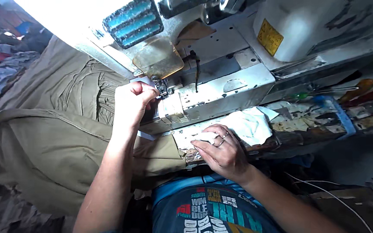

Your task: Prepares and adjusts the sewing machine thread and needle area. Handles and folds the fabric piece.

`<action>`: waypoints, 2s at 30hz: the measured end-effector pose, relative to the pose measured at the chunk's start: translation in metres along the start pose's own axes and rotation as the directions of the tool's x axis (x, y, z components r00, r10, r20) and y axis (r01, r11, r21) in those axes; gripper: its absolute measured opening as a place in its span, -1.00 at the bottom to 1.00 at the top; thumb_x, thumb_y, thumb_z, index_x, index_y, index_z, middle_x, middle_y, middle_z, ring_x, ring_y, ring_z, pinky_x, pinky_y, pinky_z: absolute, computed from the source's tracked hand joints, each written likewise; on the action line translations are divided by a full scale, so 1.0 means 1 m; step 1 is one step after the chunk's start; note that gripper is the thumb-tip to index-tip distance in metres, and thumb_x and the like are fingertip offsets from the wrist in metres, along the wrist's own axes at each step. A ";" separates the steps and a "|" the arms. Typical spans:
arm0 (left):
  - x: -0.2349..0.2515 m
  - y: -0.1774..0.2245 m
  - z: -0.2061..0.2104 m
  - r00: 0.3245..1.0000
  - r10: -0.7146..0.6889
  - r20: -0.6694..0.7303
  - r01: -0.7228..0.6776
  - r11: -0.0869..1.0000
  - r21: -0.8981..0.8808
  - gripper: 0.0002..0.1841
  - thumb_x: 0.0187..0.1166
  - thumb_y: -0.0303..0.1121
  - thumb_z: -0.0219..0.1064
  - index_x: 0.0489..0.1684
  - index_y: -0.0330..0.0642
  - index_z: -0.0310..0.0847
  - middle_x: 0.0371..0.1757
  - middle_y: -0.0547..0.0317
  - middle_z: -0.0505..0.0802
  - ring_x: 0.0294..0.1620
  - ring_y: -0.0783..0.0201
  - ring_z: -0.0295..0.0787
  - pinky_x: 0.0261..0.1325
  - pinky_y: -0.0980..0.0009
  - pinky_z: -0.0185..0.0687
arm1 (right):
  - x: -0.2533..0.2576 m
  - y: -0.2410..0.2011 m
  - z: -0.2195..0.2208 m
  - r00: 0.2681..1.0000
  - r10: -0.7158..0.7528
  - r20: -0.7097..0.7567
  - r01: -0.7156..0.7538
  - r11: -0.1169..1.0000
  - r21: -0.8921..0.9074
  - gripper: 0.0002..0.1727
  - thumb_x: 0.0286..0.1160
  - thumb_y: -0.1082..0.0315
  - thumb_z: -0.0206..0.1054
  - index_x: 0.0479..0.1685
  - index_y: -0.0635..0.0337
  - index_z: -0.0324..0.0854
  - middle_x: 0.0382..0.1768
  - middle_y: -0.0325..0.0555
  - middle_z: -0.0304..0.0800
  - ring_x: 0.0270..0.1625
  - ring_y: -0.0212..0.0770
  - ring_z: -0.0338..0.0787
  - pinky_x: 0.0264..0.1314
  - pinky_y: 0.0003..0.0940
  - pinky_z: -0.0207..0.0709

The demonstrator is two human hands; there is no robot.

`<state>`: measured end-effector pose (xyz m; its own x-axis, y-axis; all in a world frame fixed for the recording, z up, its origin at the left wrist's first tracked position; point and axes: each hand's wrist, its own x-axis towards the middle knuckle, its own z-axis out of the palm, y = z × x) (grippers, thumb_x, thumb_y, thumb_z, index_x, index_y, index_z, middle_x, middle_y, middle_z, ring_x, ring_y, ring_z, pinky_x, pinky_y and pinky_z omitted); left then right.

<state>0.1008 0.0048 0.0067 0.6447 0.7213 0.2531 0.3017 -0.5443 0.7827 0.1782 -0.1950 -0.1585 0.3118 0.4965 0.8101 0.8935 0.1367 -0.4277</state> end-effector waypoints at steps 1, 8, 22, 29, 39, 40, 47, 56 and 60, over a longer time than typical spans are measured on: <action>0.000 0.001 0.000 1.000 -0.006 -0.001 0.006 1.000 -0.004 -0.80 0.42 -0.54 0.44 -0.60 -0.06 0.73 -0.67 0.51 0.73 -0.71 0.68 0.51 -0.58 0.73 0.42 | 0.000 0.000 0.000 1.000 0.000 -0.001 0.000 1.000 0.000 -0.80 0.58 0.26 0.34 -0.12 -0.04 0.92 -0.35 -0.12 0.82 0.12 -0.08 0.77 0.36 -0.26 0.52; 0.000 0.002 0.000 1.000 -0.004 0.009 0.004 1.000 0.003 -0.80 0.43 -0.54 0.42 -0.58 -0.05 0.73 -0.67 0.51 0.73 -0.71 0.67 0.50 -0.58 0.73 0.41 | 0.000 -0.001 0.001 1.000 0.011 -0.019 -0.011 1.000 -0.007 -0.81 0.58 0.27 0.34 -0.11 -0.03 0.90 -0.35 -0.11 0.82 0.04 -0.10 0.78 0.23 -0.32 0.58; -0.001 0.000 0.003 1.000 0.016 -0.025 -0.015 1.000 0.019 -0.81 0.45 -0.52 0.41 -0.56 -0.05 0.73 -0.67 0.53 0.70 -0.72 0.68 0.49 -0.59 0.73 0.40 | 0.000 0.000 0.001 1.000 0.006 -0.020 -0.006 1.000 0.009 -0.81 0.56 0.29 0.33 -0.14 -0.01 0.90 -0.40 -0.14 0.79 0.03 -0.10 0.77 0.18 -0.33 0.59; -0.001 -0.001 0.003 0.999 0.031 -0.026 -0.031 1.000 -0.002 -0.78 0.42 -0.55 0.40 -0.60 -0.02 0.70 -0.68 0.54 0.71 -0.71 0.69 0.50 -0.59 0.73 0.42 | 0.000 0.000 0.000 1.000 0.010 -0.023 -0.010 1.000 0.013 -0.81 0.55 0.29 0.35 -0.16 0.00 0.91 -0.46 -0.18 0.77 0.02 -0.11 0.77 0.18 -0.35 0.57; -0.001 -0.001 0.005 0.999 0.032 -0.033 -0.032 0.999 0.017 -0.78 0.42 -0.54 0.40 -0.59 0.00 0.68 -0.67 0.57 0.70 -0.70 0.71 0.50 -0.58 0.74 0.43 | 0.000 0.000 -0.001 1.000 0.001 -0.030 0.000 1.000 0.012 -0.82 0.54 0.30 0.36 -0.17 0.01 0.91 -0.42 -0.16 0.80 0.03 -0.12 0.77 0.20 -0.36 0.57; -0.001 -0.001 0.005 0.999 0.033 -0.035 -0.032 0.999 0.018 -0.79 0.42 -0.54 0.40 -0.59 0.00 0.68 -0.68 0.57 0.70 -0.71 0.71 0.50 -0.59 0.74 0.42 | 0.000 0.000 -0.001 0.999 0.000 -0.032 0.000 1.000 0.012 -0.82 0.54 0.30 0.36 -0.17 0.01 0.91 -0.42 -0.17 0.80 0.02 -0.12 0.77 0.20 -0.36 0.57; -0.002 -0.001 0.005 0.999 0.036 -0.039 -0.036 0.999 0.023 -0.82 0.43 -0.50 0.41 -0.55 0.00 0.70 -0.66 0.58 0.71 -0.69 0.70 0.51 -0.57 0.74 0.43 | -0.001 0.000 0.000 0.999 0.005 -0.041 -0.005 1.000 0.016 -0.82 0.54 0.31 0.36 -0.18 0.01 0.91 -0.46 -0.17 0.76 0.00 -0.12 0.76 0.17 -0.35 0.58; -0.003 -0.002 0.004 0.998 0.050 -0.037 -0.050 0.999 0.019 -0.79 0.41 -0.51 0.39 -0.59 0.04 0.67 -0.66 0.60 0.71 -0.69 0.71 0.53 -0.56 0.74 0.46 | -0.001 0.000 0.000 0.999 0.001 -0.038 0.000 1.000 0.025 -0.82 0.55 0.31 0.36 -0.18 0.03 0.91 -0.44 -0.17 0.78 0.00 -0.12 0.78 0.18 -0.34 0.58; -0.002 0.000 0.005 0.998 0.035 -0.049 -0.034 0.999 0.024 -0.78 0.41 -0.51 0.40 -0.61 0.03 0.67 -0.68 0.58 0.71 -0.70 0.70 0.54 -0.57 0.73 0.46 | -0.001 0.000 0.000 0.999 0.002 -0.047 0.000 1.000 0.031 -0.83 0.53 0.32 0.37 -0.20 0.04 0.91 -0.46 -0.18 0.78 0.00 -0.13 0.78 0.19 -0.35 0.58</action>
<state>0.1030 0.0011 0.0026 0.6197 0.7219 0.3079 0.2968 -0.5788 0.7596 0.1776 -0.1953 -0.1588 0.3282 0.4562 0.8271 0.8831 0.1626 -0.4401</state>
